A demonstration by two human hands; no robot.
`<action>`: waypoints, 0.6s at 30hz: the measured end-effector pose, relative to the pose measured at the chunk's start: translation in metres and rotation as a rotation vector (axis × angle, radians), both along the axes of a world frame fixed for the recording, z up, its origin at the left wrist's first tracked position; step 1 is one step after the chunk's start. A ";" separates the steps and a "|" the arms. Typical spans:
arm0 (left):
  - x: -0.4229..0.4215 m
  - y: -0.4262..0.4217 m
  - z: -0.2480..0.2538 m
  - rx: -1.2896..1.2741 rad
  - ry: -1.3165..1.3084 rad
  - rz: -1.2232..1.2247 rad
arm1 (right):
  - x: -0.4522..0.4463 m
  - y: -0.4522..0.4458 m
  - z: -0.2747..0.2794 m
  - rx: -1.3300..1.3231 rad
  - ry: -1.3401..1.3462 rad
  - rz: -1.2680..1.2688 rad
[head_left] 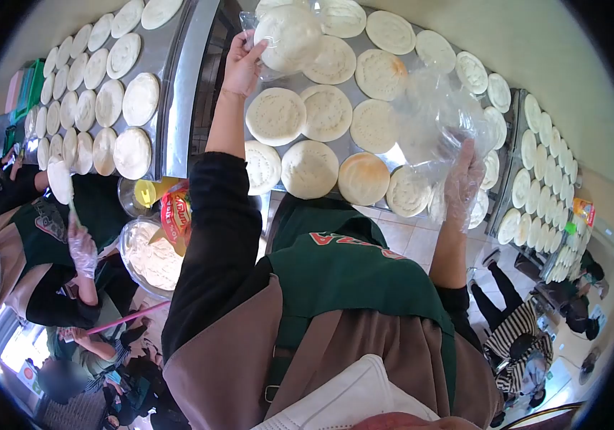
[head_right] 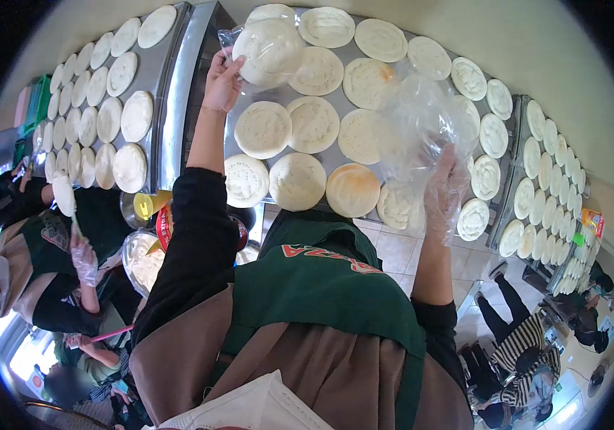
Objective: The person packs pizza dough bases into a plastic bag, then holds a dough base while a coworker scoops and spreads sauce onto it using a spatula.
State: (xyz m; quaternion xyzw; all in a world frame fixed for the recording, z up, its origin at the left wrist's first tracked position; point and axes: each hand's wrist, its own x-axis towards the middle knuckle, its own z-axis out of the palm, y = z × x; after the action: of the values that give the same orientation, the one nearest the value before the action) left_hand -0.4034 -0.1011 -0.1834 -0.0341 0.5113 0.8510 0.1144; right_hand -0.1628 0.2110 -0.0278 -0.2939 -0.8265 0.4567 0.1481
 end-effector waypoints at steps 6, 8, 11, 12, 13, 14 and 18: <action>0.042 0.023 0.055 0.207 0.076 -0.130 | -0.007 0.009 0.016 0.089 0.113 -0.089; 0.059 0.028 0.062 0.229 0.103 -0.110 | -0.004 0.012 0.017 0.087 0.148 -0.102; 0.091 0.046 0.083 0.337 0.111 -0.060 | 0.003 0.017 0.014 0.022 0.270 -0.125; 0.102 0.053 0.090 0.369 0.100 -0.028 | 0.006 0.021 0.009 0.024 0.265 -0.112; 0.111 0.059 0.093 0.367 0.105 -0.029 | 0.010 0.025 0.007 0.024 0.263 -0.107; 0.119 0.065 0.094 0.288 0.129 0.003 | 0.013 0.028 0.007 0.024 0.262 -0.102; 0.169 0.110 0.118 -0.152 0.416 0.142 | 0.018 0.021 0.007 0.085 0.089 0.021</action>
State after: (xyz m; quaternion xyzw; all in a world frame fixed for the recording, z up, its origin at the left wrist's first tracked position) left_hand -0.2342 0.0094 -0.0655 0.0979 0.5828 0.8047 -0.0567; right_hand -0.1445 0.2315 -0.0208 -0.2582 -0.8408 0.4352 0.1922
